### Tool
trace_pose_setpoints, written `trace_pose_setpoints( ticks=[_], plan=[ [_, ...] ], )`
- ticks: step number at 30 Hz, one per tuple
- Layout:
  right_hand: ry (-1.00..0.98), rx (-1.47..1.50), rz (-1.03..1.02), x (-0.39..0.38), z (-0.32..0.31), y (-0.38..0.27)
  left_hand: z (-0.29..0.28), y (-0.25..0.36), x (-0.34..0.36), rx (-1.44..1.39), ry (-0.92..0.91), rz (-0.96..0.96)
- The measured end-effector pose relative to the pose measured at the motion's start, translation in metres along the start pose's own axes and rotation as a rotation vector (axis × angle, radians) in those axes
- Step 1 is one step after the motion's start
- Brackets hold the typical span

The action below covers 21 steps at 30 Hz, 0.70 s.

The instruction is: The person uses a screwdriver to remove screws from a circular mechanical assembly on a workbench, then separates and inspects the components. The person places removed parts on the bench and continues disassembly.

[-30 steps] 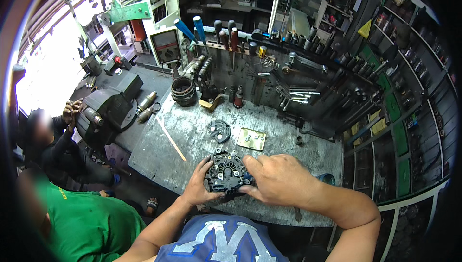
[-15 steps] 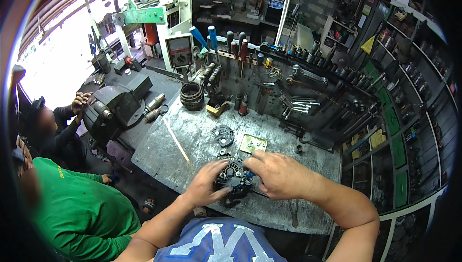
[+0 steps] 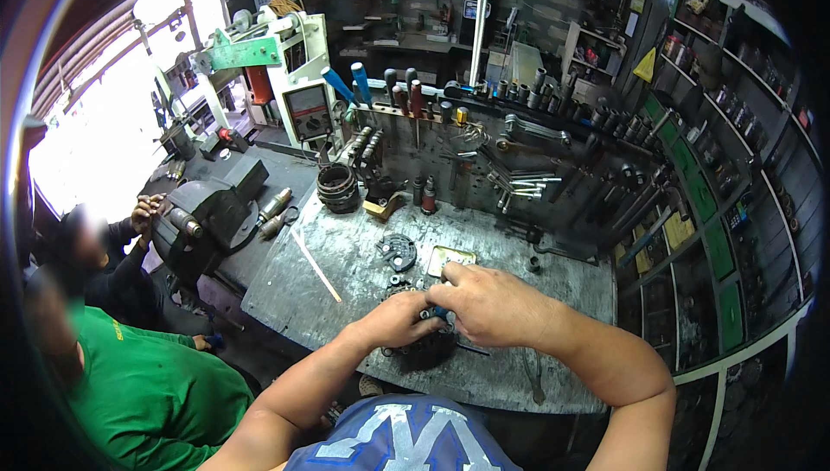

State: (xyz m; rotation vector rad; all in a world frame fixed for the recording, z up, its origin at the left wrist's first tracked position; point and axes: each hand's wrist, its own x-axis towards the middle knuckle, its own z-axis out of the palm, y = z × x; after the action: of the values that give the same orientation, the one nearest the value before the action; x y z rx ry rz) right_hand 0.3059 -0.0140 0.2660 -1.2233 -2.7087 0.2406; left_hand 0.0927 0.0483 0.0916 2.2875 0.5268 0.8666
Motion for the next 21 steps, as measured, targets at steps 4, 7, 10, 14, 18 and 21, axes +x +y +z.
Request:
trace_pose_setpoints(
  ticks=[4,7,10,14,18,21],
  plan=[
    [-0.051,-0.083,0.198,0.002,0.000,-0.002,-0.008,0.002,0.004,0.161,-0.195,-0.241],
    [-0.212,-0.075,0.303,0.006,-0.004,-0.002,-0.006,0.004,0.005,0.181,-0.132,-0.254],
    [-0.027,0.008,0.013,0.007,-0.004,-0.002,-0.005,0.004,0.001,0.050,-0.046,-0.128],
    [-0.092,-0.003,0.217,0.009,-0.001,-0.002,-0.007,0.001,-0.004,0.178,-0.110,-0.234],
    [-0.097,0.025,0.142,0.011,-0.002,-0.001,-0.021,-0.009,-0.019,0.098,0.085,-0.367],
    [-0.096,0.038,0.172,0.007,-0.006,-0.001,-0.038,-0.020,-0.055,0.047,0.270,-0.395]
  ],
)
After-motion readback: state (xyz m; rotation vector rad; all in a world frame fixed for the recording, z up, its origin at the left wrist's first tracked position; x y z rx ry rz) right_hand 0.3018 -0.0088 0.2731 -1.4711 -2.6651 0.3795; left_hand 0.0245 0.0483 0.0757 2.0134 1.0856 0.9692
